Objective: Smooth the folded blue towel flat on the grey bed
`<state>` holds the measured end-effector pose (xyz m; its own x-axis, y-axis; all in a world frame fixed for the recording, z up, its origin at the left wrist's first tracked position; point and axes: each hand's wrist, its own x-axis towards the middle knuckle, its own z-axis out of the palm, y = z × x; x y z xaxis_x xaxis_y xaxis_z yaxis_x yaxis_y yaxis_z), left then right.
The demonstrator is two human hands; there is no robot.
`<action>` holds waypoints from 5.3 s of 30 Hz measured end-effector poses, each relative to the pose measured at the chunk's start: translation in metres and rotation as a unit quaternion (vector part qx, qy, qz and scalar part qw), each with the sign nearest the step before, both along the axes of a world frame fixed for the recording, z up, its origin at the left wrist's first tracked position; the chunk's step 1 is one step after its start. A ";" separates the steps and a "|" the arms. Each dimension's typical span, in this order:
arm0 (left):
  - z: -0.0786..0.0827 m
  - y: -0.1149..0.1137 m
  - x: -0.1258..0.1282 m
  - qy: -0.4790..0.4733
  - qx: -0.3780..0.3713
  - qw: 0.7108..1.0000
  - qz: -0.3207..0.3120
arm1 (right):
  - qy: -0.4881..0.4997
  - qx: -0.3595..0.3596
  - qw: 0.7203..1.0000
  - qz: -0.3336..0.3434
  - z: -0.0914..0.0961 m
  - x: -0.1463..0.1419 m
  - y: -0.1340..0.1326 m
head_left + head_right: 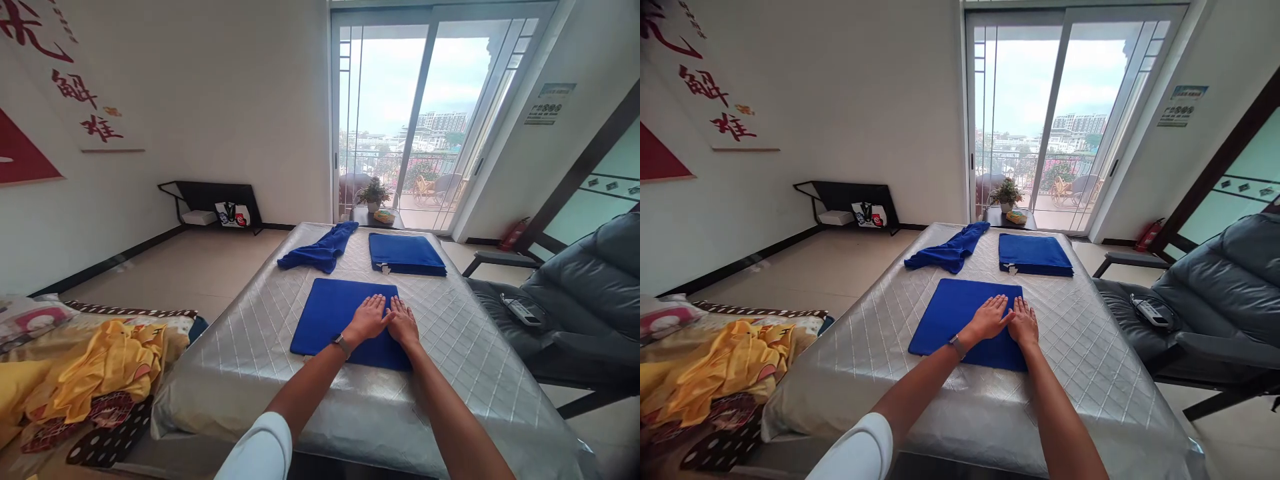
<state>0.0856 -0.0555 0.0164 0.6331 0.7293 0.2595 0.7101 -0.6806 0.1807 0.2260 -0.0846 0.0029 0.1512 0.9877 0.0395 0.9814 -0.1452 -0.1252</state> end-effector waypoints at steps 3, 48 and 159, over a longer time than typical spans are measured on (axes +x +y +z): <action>-0.007 0.006 0.029 -0.020 -0.033 0.999 0.008 | -0.008 -0.003 1.000 0.011 0.001 0.001 -0.002; -0.006 0.075 -0.180 0.019 -0.003 0.970 0.243 | -0.007 -0.015 1.000 -0.017 -0.002 0.012 0.059; -0.009 0.125 -0.116 0.084 -0.067 0.993 -0.045 | 0.012 0.051 0.998 0.030 -0.005 0.022 0.055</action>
